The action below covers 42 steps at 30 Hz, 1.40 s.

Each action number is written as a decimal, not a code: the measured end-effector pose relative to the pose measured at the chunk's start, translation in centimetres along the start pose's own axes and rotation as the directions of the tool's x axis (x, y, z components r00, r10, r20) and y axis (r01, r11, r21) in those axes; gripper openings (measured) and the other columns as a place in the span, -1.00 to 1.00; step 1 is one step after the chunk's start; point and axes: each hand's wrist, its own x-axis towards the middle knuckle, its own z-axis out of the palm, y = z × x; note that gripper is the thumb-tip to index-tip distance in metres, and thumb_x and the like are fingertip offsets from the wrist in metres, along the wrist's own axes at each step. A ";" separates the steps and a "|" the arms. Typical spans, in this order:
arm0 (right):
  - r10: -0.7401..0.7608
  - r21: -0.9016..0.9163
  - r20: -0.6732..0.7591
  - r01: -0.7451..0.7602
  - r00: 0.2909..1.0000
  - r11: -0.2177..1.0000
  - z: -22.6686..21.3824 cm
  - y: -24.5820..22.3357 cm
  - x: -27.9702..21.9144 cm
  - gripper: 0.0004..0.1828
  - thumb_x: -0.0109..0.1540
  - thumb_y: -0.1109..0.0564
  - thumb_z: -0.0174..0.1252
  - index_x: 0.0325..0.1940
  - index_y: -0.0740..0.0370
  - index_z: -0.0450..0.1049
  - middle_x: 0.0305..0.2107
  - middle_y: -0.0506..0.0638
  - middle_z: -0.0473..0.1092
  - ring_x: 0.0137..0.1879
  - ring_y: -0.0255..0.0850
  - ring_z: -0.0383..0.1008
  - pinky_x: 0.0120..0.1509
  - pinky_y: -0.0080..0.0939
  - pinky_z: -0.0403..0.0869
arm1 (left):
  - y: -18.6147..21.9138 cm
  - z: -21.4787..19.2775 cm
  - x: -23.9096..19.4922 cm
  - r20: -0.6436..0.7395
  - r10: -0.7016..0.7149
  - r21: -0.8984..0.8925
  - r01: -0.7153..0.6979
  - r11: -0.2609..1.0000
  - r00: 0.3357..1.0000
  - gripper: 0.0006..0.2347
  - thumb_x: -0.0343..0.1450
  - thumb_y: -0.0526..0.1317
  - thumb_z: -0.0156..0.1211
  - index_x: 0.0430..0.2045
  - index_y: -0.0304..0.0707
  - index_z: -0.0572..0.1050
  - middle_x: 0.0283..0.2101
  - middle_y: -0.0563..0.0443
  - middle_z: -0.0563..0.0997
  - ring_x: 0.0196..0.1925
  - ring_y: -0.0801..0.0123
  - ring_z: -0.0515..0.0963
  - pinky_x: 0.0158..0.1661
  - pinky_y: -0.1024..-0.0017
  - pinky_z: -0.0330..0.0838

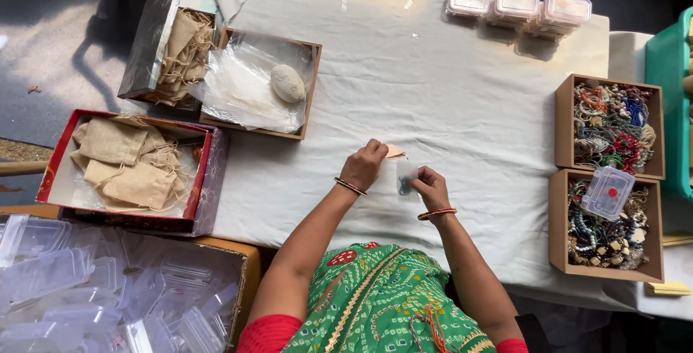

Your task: The person repeatedly picks up beaded necklaces from a box, places each into a small plastic bag, then into a cloth pouch, and finally into a small plastic container. The process is repeated for multiple necklaces throughout the clip.

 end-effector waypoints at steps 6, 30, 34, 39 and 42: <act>-0.616 -0.625 0.274 0.624 0.738 0.469 2.5 -6.8 -5.3 -0.84 0.00 0.30 0.23 -0.35 0.26 0.46 -0.12 0.10 0.50 -0.21 -0.19 0.56 -0.15 -0.18 0.56 | 2.5 1.8 0.1 0.285 -0.468 -0.475 0.547 0.689 0.836 -0.86 0.34 -0.17 0.32 -0.39 -0.24 0.61 -0.27 -0.02 0.65 -0.32 0.26 0.71 -0.24 0.31 0.59; -0.617 -0.653 0.579 0.757 0.533 0.041 2.1 -6.8 -5.2 -0.85 0.00 0.31 0.29 -0.35 0.34 0.55 -0.14 0.13 0.59 -0.20 -0.02 0.60 -0.09 -0.11 0.55 | 3.5 0.7 -0.1 0.067 -0.057 -0.306 0.075 0.949 0.996 -0.91 0.44 -0.41 0.20 -0.22 -0.35 0.54 -0.31 -0.07 0.60 -0.22 0.07 0.65 -0.21 0.26 0.55; -0.601 -0.445 0.217 0.626 0.769 0.641 1.6 -1.3 -3.1 -0.81 0.05 0.39 0.18 -0.26 0.34 0.53 -0.16 0.05 0.57 -0.16 -0.23 0.64 -0.04 -0.25 0.62 | 3.0 1.7 -1.2 0.014 0.097 -0.236 -0.091 0.967 0.995 -0.85 0.34 -0.47 0.23 -0.29 -0.29 0.49 -0.08 -0.07 0.59 -0.04 0.10 0.64 -0.06 0.29 0.57; -0.001 0.216 -0.119 0.026 0.993 0.976 2.7 -0.3 -2.2 -0.82 0.22 0.25 0.29 -0.09 0.29 0.58 -0.29 -0.01 0.55 -0.26 -0.39 0.53 -0.17 -0.37 0.50 | 3.5 0.5 -1.0 0.081 -0.104 -0.296 0.123 0.947 0.991 -0.60 0.19 -0.54 0.19 -0.14 -0.13 0.62 -0.08 0.06 0.60 0.01 0.19 0.61 -0.06 0.32 0.57; -0.010 0.168 -0.213 0.047 0.977 0.985 3.5 2.0 -1.5 -0.83 0.17 0.26 0.38 -0.22 0.39 0.56 -0.38 0.04 0.55 -0.32 -0.32 0.52 -0.23 -0.31 0.49 | 4.2 -0.1 -0.8 0.086 -0.147 -0.312 0.166 0.935 0.985 -0.59 0.20 -0.54 0.19 -0.11 -0.11 0.62 -0.06 0.08 0.60 0.04 0.18 0.59 -0.08 0.33 0.57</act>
